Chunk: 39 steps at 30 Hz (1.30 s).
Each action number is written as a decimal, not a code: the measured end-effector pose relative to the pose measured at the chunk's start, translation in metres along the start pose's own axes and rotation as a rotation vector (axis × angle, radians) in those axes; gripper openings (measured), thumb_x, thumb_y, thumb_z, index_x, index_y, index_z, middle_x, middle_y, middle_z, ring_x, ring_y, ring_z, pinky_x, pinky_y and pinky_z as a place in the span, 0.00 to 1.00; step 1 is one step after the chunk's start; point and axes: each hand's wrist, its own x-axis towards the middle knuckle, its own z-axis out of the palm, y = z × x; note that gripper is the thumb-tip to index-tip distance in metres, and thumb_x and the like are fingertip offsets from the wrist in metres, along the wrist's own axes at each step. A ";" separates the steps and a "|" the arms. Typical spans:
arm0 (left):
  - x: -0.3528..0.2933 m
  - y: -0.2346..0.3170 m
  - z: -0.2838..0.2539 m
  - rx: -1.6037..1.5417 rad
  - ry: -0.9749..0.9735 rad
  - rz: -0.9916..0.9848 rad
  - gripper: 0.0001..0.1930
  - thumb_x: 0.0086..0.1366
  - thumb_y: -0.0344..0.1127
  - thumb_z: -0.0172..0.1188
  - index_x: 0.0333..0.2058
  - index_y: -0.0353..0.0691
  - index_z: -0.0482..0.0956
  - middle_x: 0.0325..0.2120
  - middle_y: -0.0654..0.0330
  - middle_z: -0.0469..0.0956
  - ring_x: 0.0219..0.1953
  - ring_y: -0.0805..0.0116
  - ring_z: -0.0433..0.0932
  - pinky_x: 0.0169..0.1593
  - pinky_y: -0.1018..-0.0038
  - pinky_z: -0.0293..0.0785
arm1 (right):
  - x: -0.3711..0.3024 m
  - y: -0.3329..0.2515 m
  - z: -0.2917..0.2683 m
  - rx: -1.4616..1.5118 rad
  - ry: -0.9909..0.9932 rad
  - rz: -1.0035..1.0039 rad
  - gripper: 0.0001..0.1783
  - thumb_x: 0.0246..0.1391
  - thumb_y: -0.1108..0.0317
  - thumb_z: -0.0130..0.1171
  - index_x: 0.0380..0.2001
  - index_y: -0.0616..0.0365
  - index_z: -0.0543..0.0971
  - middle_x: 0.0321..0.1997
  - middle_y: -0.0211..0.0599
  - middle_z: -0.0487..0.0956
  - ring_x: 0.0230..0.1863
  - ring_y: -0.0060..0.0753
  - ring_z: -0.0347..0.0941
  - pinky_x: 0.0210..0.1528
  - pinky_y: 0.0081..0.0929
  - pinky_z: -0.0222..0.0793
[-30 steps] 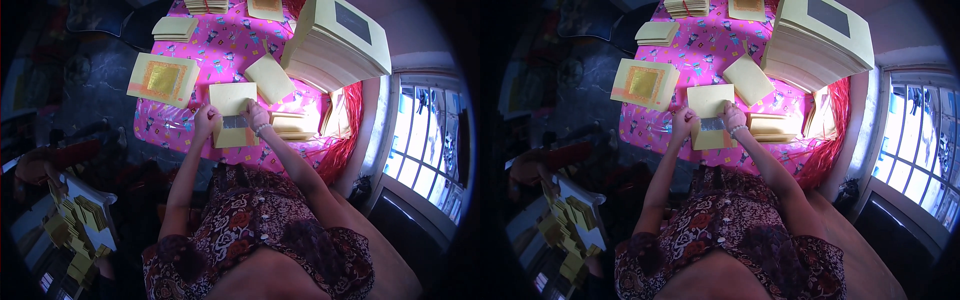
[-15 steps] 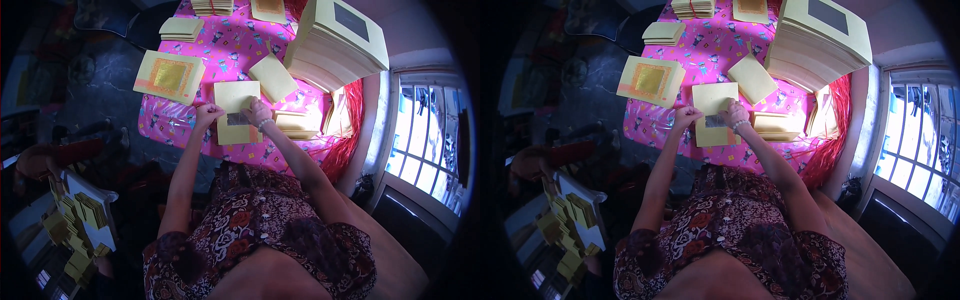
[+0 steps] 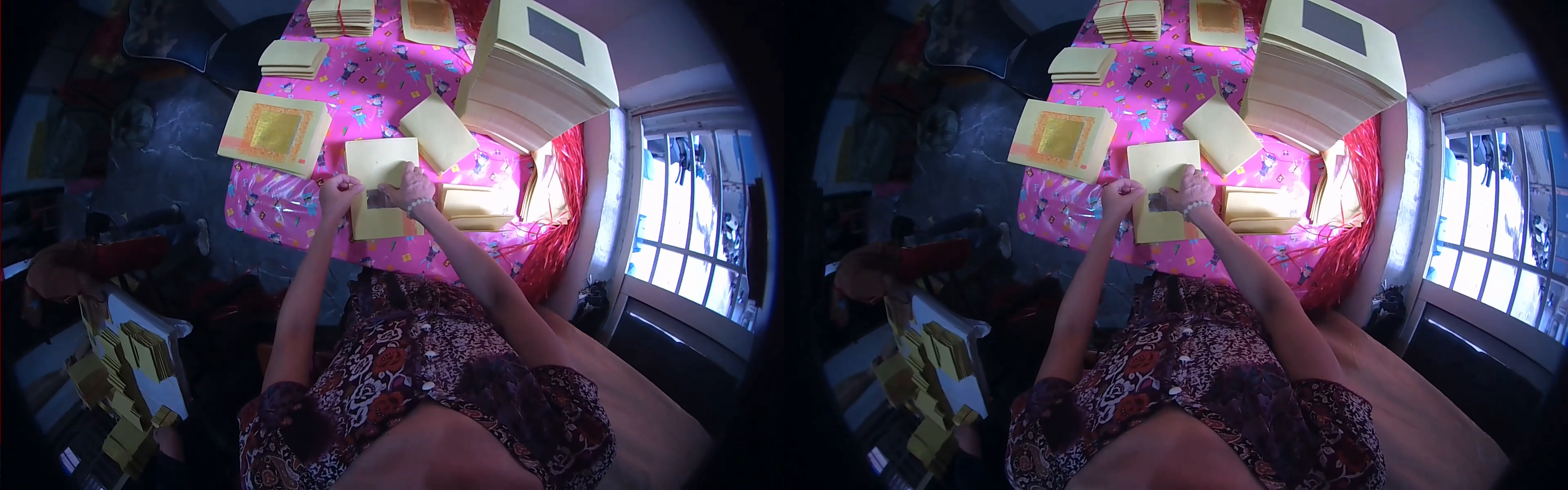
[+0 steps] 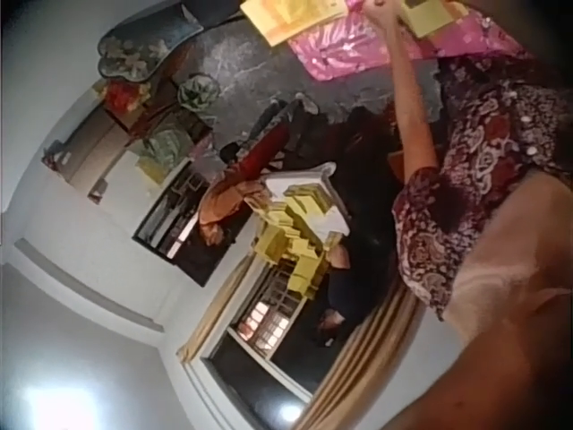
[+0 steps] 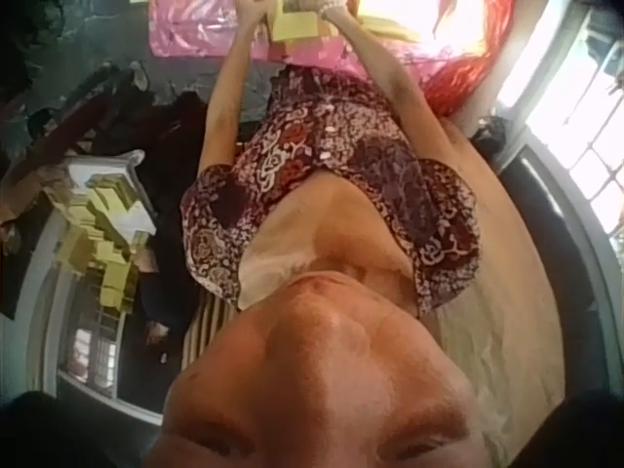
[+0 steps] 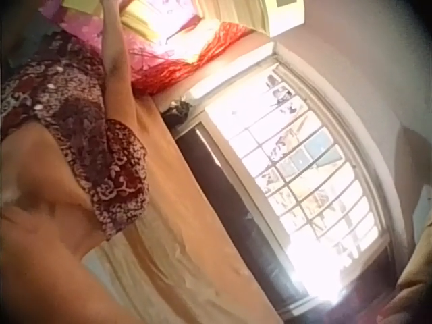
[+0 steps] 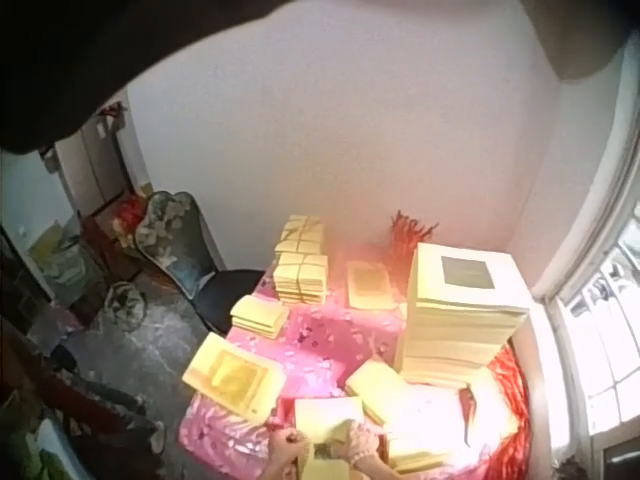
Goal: Bundling stacks of joss paper using red string.
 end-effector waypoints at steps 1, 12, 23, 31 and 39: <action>-0.005 0.007 0.008 0.301 0.166 0.130 0.09 0.49 0.32 0.69 0.27 0.36 0.78 0.21 0.65 0.73 0.25 0.73 0.72 0.29 0.77 0.69 | 0.002 0.004 0.000 0.001 0.007 0.008 0.44 0.37 0.31 0.60 0.41 0.62 0.66 0.39 0.50 0.75 0.41 0.44 0.76 0.41 0.36 0.73; -0.023 -0.012 0.046 -0.021 0.316 0.002 0.24 0.51 0.35 0.67 0.39 0.33 0.63 0.31 0.57 0.69 0.30 0.69 0.70 0.34 0.72 0.70 | -0.003 0.000 -0.003 -0.020 0.007 -0.059 0.46 0.35 0.34 0.64 0.45 0.61 0.63 0.41 0.48 0.75 0.43 0.41 0.76 0.41 0.34 0.74; -0.004 0.019 0.042 -0.290 0.476 -0.075 0.17 0.55 0.31 0.63 0.37 0.34 0.63 0.32 0.58 0.69 0.32 0.71 0.71 0.37 0.75 0.72 | -0.002 0.004 -0.008 0.156 -0.051 -0.095 0.44 0.42 0.34 0.59 0.45 0.65 0.62 0.45 0.56 0.73 0.46 0.50 0.75 0.44 0.38 0.72; -0.040 0.083 0.032 -0.731 0.293 -0.100 0.18 0.61 0.25 0.55 0.49 0.35 0.64 0.43 0.59 0.72 0.42 0.71 0.73 0.43 0.75 0.74 | -0.019 0.057 -0.053 0.683 0.136 0.058 0.40 0.49 0.42 0.58 0.46 0.71 0.60 0.39 0.54 0.75 0.40 0.47 0.76 0.41 0.40 0.72; -0.110 0.107 0.071 -0.549 -0.277 0.228 0.16 0.60 0.26 0.57 0.46 0.35 0.67 0.40 0.58 0.73 0.43 0.70 0.75 0.45 0.73 0.75 | -0.084 0.159 -0.097 1.767 -0.106 -0.067 0.18 0.59 0.66 0.53 0.52 0.55 0.67 0.45 0.34 0.75 0.44 0.27 0.73 0.47 0.30 0.71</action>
